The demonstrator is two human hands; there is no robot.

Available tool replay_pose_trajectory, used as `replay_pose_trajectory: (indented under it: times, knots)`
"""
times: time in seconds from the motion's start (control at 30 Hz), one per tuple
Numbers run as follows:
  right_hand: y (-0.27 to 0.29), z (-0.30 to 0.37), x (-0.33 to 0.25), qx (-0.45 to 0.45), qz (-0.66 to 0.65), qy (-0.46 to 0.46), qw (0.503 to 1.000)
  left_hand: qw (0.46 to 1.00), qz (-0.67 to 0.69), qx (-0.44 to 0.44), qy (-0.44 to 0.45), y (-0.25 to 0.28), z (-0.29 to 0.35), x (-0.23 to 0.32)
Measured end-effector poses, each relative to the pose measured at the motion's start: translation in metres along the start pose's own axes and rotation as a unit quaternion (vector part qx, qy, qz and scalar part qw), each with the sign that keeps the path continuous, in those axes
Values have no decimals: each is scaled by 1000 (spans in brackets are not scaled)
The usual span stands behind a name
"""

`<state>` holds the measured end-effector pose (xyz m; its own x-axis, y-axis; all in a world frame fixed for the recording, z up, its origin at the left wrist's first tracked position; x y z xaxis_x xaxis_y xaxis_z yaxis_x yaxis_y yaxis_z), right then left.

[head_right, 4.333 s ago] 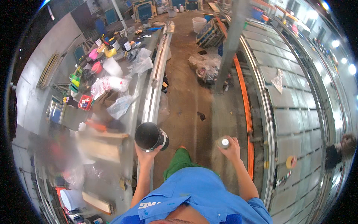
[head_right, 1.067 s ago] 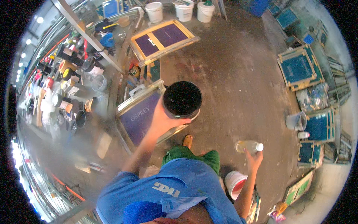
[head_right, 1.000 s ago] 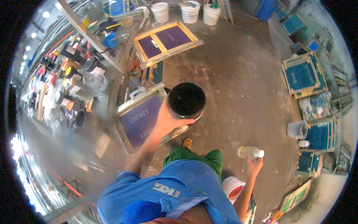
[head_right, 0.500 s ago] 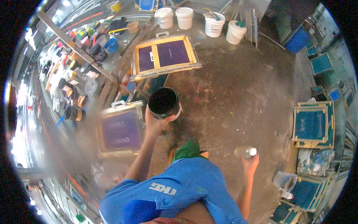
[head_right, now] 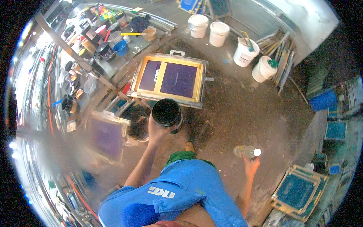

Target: The person pours liquid from a white jug into a black container, then adds liquid from a small bottle. They stir the mixture with a spatula and apply it to a screen printing frame.

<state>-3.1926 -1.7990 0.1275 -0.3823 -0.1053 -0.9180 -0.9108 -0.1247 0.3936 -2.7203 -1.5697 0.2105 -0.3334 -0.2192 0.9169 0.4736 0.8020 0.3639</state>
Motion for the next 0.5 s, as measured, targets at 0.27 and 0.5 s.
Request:
replay_pose_trajectory:
  times: [0.27,0.5]
  knots:
    - [-28,-209,28,-79,34,-34,996,990,-81,93,66,-80,-95,28]
    - [-134,-412,-46,-240,45,128,961,960,-56,242,128,-148,-161,5]
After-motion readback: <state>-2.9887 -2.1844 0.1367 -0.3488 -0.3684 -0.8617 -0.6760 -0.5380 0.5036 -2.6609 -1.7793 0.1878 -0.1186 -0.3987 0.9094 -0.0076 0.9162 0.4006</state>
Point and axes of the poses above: each hand's wrist, its own z-axis away from the middle knuckle, its own y-axis out of the back of the hand, x = y × z, the point moved 8 cm from there along -z, towards the middle knuckle, and after that the axes turned 13 degrees about -z, right-handed, at the moved point
